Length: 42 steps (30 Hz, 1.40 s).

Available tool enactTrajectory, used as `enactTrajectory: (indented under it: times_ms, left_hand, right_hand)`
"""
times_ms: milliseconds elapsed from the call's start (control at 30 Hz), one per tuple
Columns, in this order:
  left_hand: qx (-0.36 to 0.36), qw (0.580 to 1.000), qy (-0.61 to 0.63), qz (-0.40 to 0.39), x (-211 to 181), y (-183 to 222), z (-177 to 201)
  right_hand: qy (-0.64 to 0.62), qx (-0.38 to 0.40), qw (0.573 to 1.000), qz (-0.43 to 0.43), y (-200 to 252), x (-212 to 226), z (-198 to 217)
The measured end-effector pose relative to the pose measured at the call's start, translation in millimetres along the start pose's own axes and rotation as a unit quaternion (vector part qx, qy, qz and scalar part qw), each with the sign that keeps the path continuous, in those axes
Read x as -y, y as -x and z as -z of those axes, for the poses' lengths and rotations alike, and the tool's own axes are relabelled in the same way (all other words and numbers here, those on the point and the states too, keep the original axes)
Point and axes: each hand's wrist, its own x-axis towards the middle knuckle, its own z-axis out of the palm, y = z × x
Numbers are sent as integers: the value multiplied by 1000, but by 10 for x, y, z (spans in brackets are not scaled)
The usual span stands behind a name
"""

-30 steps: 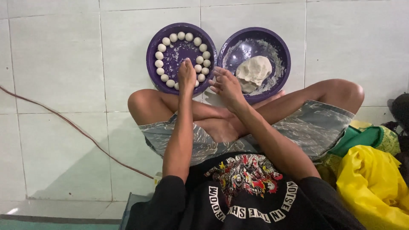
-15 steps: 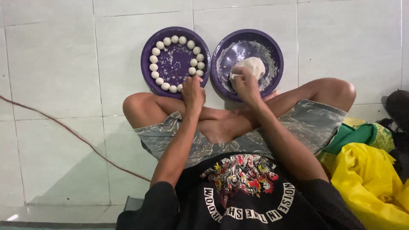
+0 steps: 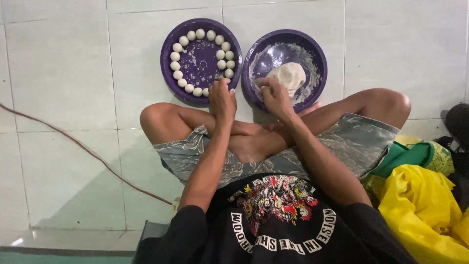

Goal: A person sitting on the floor manually pinches pieces of dough, rolls them into small spheres between their palms, and arranges them in a purple tray.

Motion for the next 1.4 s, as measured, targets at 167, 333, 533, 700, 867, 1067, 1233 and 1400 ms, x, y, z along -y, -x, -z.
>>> enactTrajectory:
  times_ms: [167,333,533,700,867,1067,1233,1400]
  left_hand:
    - [-27,999,14,-31,-134,-45,-108]
    - [-39,996,65,-55,-265,-35,-191]
    - [75,982,42,-166,-210,-57,-753]
    - [136,971,87,-175,-147,75,-718]
    - [112,968,73,-211,51,140,-1108]
    - [86,973,38,-211,-211,233,-805]
    - [40,978,44,-202,-357,298,-692]
    - [94,982,21,-163,-275,247,-826]
  right_hand:
    - [6,-1,1000,13,13,-37,30]
    - [68,-163,945,275,-301,-533,157]
    - [456,-19,860,229,-319,-588,124]
    - [497,-42,788,361,-478,-817,120]
    - [475,-28,802,362,-654,-1129,81]
    - [397,16,872,287,-429,-1002,192]
    - [270,22,932,242,-207,-1034,190]
    - [261,43,945,190,-278,-899,244]
